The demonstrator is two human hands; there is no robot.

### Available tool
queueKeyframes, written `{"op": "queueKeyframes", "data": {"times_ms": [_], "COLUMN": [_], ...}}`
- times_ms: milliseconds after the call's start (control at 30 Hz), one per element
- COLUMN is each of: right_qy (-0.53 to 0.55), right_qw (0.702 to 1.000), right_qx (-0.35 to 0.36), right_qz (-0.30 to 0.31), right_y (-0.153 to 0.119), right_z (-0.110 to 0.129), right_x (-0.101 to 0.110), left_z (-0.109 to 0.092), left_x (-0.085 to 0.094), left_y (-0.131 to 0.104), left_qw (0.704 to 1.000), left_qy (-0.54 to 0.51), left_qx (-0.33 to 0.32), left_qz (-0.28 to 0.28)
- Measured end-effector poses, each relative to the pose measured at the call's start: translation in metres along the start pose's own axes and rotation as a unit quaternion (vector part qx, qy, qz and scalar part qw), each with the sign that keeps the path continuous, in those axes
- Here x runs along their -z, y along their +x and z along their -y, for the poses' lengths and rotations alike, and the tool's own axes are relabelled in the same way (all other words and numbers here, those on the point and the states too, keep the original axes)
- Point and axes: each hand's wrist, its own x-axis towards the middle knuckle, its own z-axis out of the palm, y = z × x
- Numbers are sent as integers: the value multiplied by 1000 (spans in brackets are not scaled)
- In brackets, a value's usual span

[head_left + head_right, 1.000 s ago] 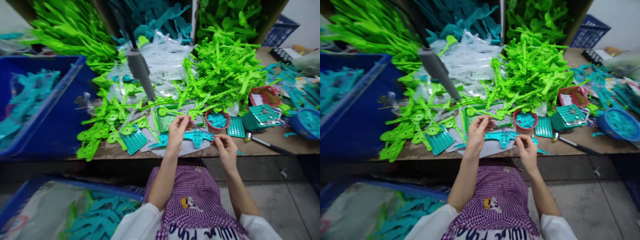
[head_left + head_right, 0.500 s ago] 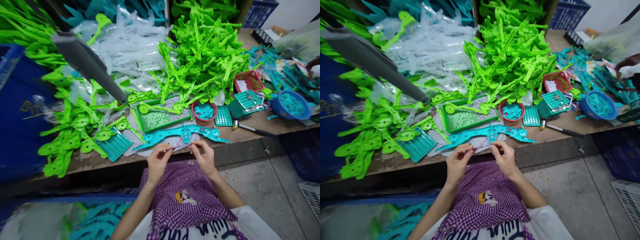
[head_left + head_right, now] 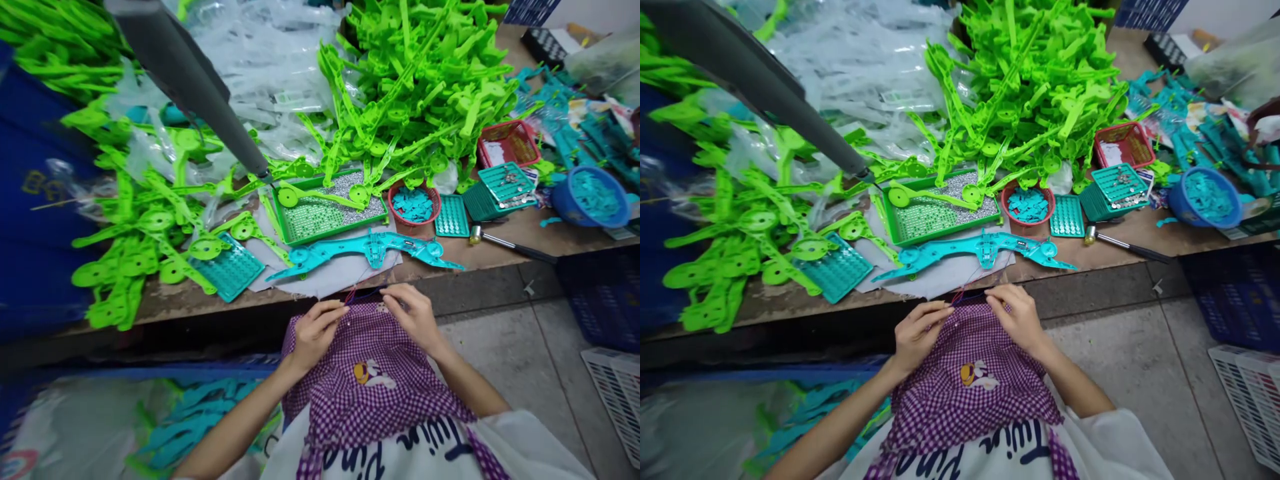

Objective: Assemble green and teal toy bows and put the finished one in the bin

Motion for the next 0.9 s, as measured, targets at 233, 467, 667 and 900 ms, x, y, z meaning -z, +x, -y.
{"op": "queueKeyframes", "data": {"times_ms": [233, 467, 667, 900], "right_qy": [-108, -66, -80, -117], "right_qw": [976, 980, 987, 983], "right_qx": [81, 2, -49, -38], "right_qz": [169, 186, 132, 134], "right_y": [51, 61, 82, 118], "right_z": [1, 4, 13, 23], "right_x": [-15, -7, -2, 0], "left_z": [-3, -3, 2, -1], "left_x": [-3, -15, -21, -34], "left_y": [3, 18, 29, 44], "left_qw": [999, 989, 985, 925], "left_qy": [1, -3, -17, -234], "left_qx": [-17, -12, -35, 164], "left_qz": [-31, -146, -171, -251]}}
